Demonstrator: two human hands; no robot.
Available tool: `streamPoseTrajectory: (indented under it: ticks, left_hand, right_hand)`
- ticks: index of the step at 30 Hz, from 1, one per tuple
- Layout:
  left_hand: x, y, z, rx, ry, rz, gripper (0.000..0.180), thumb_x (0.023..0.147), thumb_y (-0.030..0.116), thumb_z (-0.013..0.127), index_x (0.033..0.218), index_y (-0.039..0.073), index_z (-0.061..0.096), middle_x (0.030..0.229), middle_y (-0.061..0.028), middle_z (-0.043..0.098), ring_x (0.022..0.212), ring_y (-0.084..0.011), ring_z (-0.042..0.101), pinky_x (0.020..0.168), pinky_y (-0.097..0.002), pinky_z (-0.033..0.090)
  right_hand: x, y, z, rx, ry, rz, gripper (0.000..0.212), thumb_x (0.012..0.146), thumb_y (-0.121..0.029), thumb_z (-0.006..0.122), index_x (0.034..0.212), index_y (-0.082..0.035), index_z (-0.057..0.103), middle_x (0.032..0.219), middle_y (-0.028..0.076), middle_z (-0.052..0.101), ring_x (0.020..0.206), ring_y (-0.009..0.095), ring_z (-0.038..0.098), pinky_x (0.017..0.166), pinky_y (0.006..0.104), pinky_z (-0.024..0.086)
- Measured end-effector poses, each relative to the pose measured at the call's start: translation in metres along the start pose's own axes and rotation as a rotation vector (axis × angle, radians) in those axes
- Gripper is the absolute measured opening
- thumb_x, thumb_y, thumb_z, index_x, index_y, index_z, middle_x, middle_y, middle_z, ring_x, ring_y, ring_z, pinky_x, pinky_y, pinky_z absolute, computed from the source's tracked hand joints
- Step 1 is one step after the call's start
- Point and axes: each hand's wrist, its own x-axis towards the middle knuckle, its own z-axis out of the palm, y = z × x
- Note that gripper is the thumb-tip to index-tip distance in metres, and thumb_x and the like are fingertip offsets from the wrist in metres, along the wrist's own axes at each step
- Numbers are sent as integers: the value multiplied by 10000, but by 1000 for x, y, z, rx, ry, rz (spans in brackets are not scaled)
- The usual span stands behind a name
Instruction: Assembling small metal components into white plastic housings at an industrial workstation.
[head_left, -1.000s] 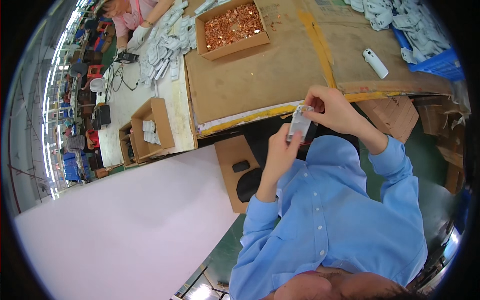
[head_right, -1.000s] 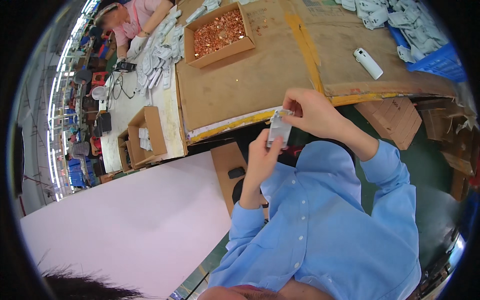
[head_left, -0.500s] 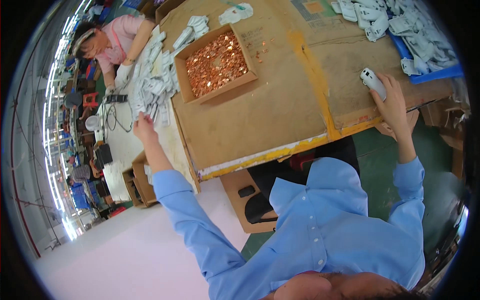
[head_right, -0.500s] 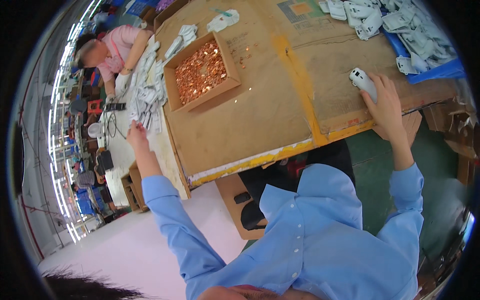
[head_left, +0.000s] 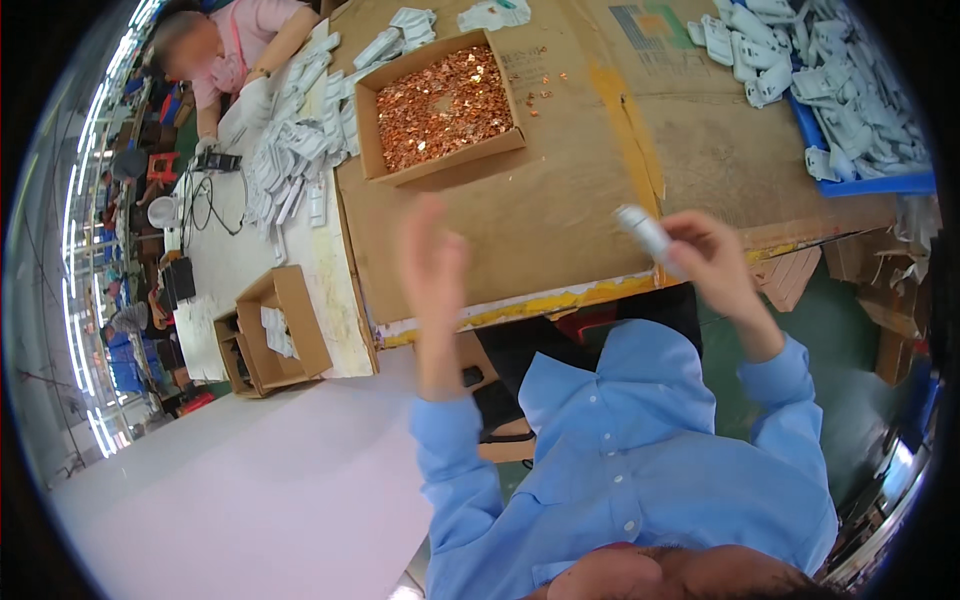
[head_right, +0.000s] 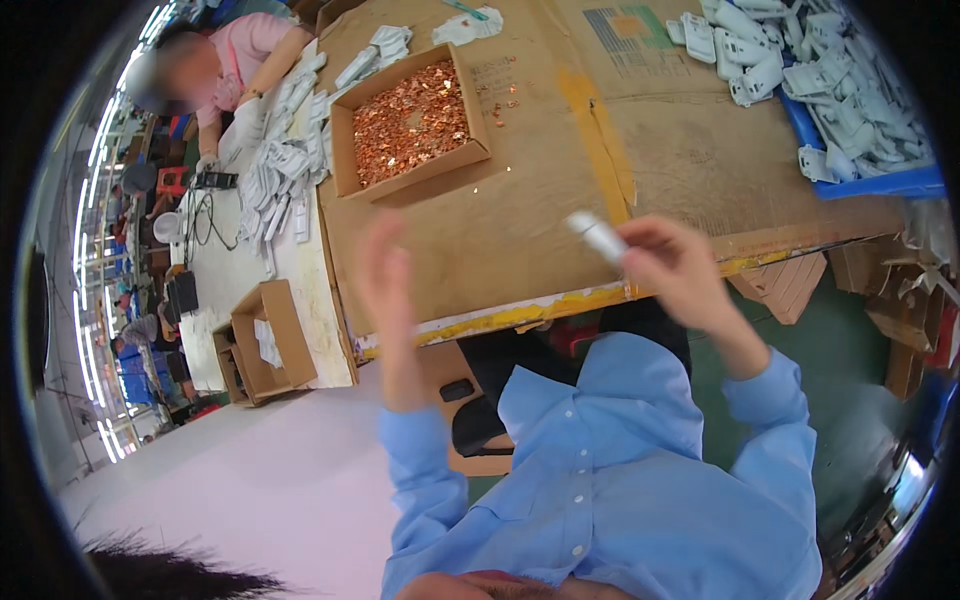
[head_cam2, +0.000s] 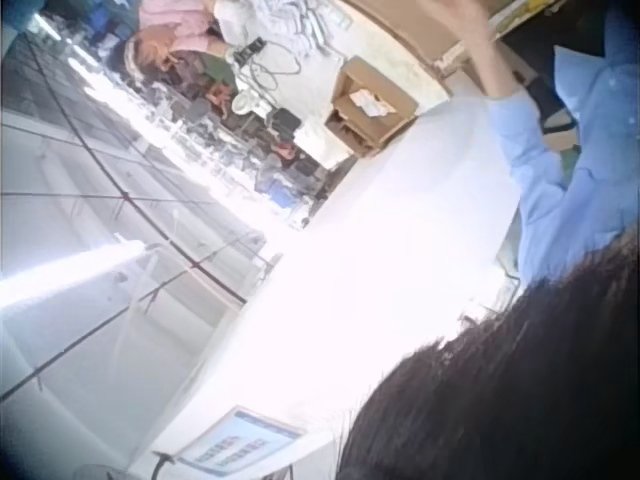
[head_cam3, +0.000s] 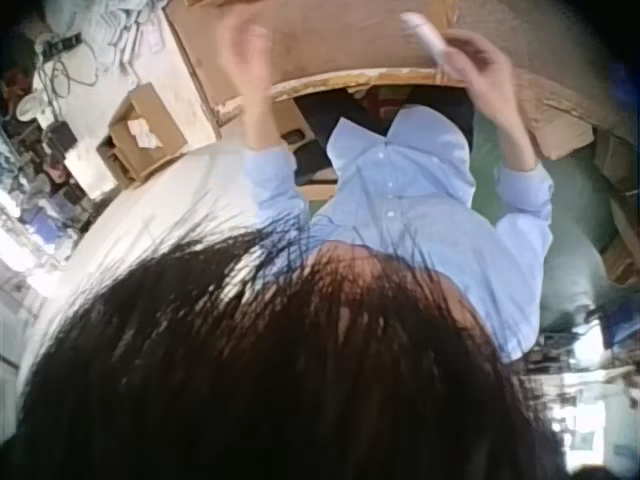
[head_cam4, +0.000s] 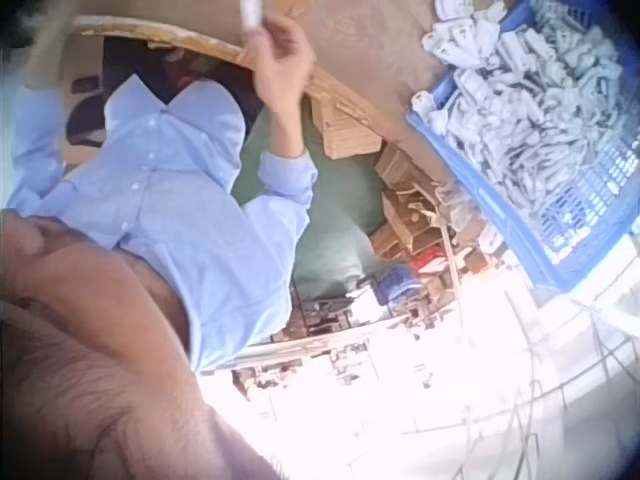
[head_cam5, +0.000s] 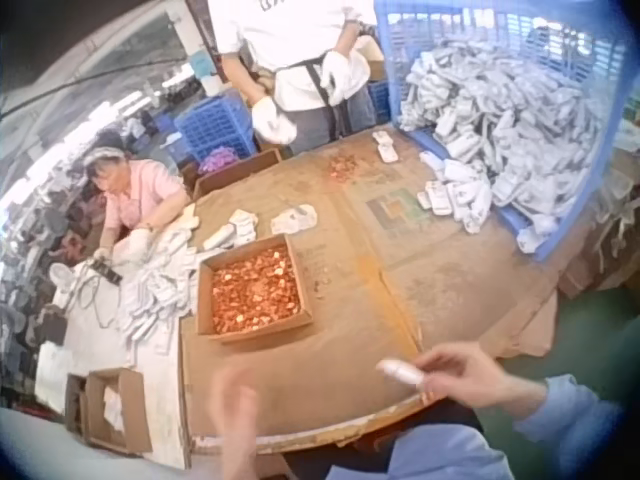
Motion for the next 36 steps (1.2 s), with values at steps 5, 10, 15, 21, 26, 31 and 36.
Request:
streamPoseTrajectory:
  ticks: [5, 10, 15, 21, 26, 31, 36]
  left_hand:
    - [-107, 18, 56, -426, -6, -224, 408, 916, 144, 594, 1293, 2, 528, 1344, -121, 490, 1231, -213, 470, 1031, -344, 374]
    - [-150, 19, 41, -526, 448, -203, 246, 951, 93, 552, 1158, -41, 558, 1120, -144, 623, 992, -183, 612, 905, -316, 481]
    - [-163, 15, 13, -964, 562, -344, 150, 974, 139, 529, 1057, 14, 531, 992, -133, 646, 863, -212, 650, 760, -326, 539]
    - [-179, 9, 39, -1110, 305, -586, 194, 996, 219, 481, 1036, 35, 527, 841, -130, 642, 677, -200, 634, 615, -311, 533]
    - [-181, 5, 33, -1058, 128, -578, 189, 991, 200, 504, 1050, 24, 540, 804, -83, 645, 682, -137, 630, 642, -278, 531]
    - [-169, -2, 27, -989, 137, -632, 202, 988, 204, 498, 1103, 40, 516, 843, -91, 641, 696, -140, 633, 644, -275, 534]
    - [-168, -12, 24, -926, 74, -656, 254, 982, 227, 502, 1166, 53, 478, 846, -91, 642, 687, -143, 635, 616, -253, 517]
  right_hand:
    - [-5, 2, 99, 264, -377, 182, 202, 931, -128, 616, 1081, 7, 609, 952, 44, 662, 845, 77, 605, 742, 245, 496]
    - [-7, 0, 130, -123, -414, -54, 173, 908, -155, 624, 963, 8, 647, 868, 68, 679, 818, 108, 606, 758, 279, 499]
    - [91, -48, 145, -540, -168, -355, 186, 904, -158, 613, 978, 7, 654, 839, 58, 666, 805, 105, 595, 739, 276, 485]
    - [249, -42, 185, -1049, -227, -626, 234, 877, -225, 592, 1008, -45, 663, 958, 145, 680, 913, 309, 654, 804, 432, 519]
    - [297, -29, 223, -1570, -183, -430, 259, 879, -235, 599, 1027, -24, 624, 1065, 200, 658, 1006, 374, 636, 861, 486, 517]
    - [334, -25, 226, -1686, -323, -71, 683, 758, -317, 713, 1311, -7, 461, 1281, 274, 536, 1171, 353, 557, 955, 437, 473]
    - [320, -20, 230, -1624, -220, -345, 309, 861, -213, 618, 1097, -14, 603, 1117, 207, 641, 1063, 358, 616, 900, 474, 507]
